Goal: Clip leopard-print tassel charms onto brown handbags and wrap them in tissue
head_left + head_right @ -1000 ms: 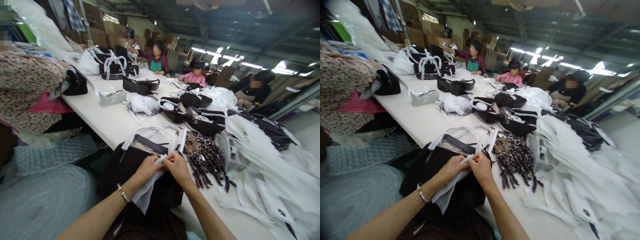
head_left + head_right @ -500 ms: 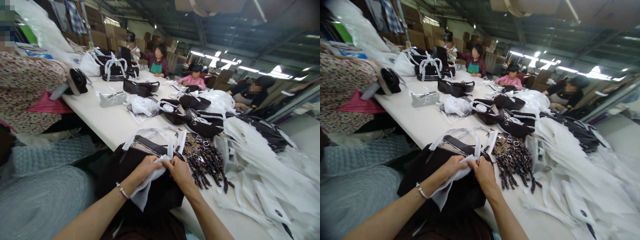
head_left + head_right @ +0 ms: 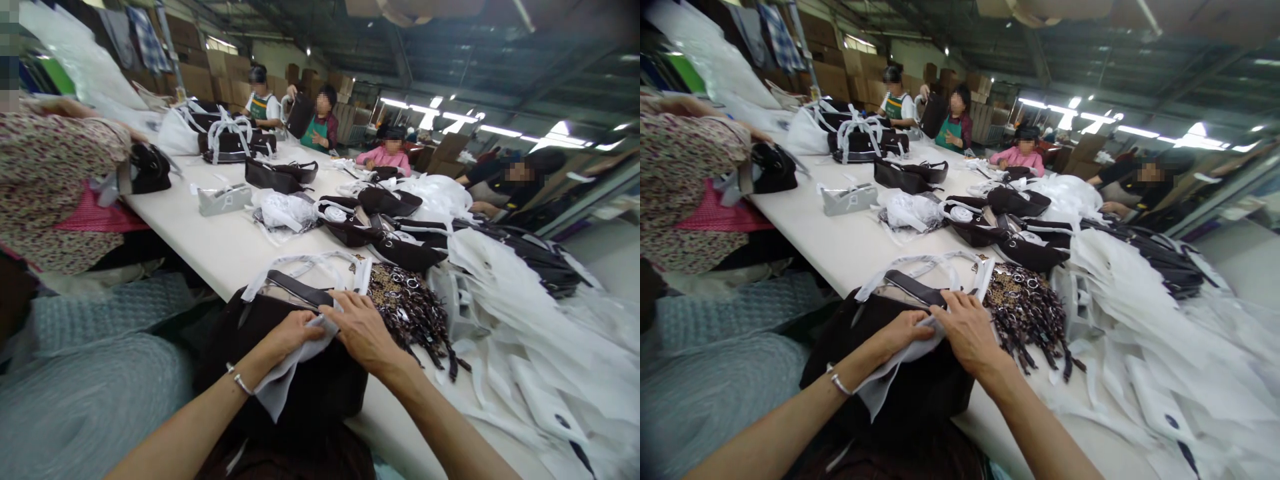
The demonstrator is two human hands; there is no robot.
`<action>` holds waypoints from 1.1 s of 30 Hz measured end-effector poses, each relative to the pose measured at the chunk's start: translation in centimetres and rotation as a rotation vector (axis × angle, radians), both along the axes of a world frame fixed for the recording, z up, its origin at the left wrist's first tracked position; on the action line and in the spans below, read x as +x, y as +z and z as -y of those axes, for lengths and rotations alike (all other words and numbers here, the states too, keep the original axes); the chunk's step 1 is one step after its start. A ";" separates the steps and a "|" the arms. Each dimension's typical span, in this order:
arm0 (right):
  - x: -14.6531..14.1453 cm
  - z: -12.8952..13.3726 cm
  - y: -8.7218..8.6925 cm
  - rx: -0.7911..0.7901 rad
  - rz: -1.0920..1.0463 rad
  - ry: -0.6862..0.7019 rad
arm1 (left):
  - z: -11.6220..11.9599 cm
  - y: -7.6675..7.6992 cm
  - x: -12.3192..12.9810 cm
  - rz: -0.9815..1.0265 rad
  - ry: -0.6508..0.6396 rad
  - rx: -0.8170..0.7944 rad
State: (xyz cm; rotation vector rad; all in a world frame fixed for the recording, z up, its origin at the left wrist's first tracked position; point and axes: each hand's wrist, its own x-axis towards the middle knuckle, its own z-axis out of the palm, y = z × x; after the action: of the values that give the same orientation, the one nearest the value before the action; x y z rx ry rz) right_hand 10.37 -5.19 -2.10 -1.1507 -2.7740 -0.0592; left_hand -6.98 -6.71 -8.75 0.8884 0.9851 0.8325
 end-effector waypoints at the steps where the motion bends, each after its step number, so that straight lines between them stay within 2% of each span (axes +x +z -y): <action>1: -0.3 -0.4 -0.3 0.024 0.042 0.070 | 0.0 -0.1 0.1 -0.006 0.008 0.032; 3: -0.6 -1.3 -1.1 0.012 0.111 0.136 | 0.0 -0.3 0.1 -0.045 0.028 0.080; 6: -0.2 -2.0 -1.3 -0.110 0.141 0.122 | 0.0 -0.8 0.0 -0.118 0.035 0.075; 10: 0.0 -1.3 0.2 -0.251 -0.076 0.101 | -0.1 -1.3 0.0 -0.124 0.025 0.179; 13: -0.9 -0.4 -0.1 -0.303 -0.260 0.174 | -0.2 -1.3 -0.3 -0.105 0.017 0.254; 16: -1.6 -0.1 -1.9 -0.409 -0.326 0.236 | 0.7 -0.9 -1.8 -0.131 -0.003 0.179; 20: -1.0 -0.5 -3.5 -0.516 -0.373 0.204 | 3.8 -0.2 -5.1 -0.122 -0.142 0.010; 22: -0.6 -0.6 -3.2 -0.535 -0.355 0.230 | 5.6 -0.1 -6.2 -0.111 -0.170 -0.065; 25: -0.5 0.2 -2.0 -0.529 -0.277 0.320 | 7.4 -0.7 -6.7 -0.123 -0.130 -0.146; 29: -1.0 1.9 -0.4 -0.479 -0.095 0.422 | 7.9 -2.5 -6.2 -0.165 -0.071 -0.151; 33: -2.2 1.9 -0.8 -0.432 -0.094 0.478 | 7.8 -3.2 -6.0 -0.226 -0.025 -0.064</action>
State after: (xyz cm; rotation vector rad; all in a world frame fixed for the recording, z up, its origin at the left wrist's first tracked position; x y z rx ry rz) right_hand 8.17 -7.05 -2.91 -0.4969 -2.9688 0.6493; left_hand -12.96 -14.48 -11.95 0.9522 1.1877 0.6855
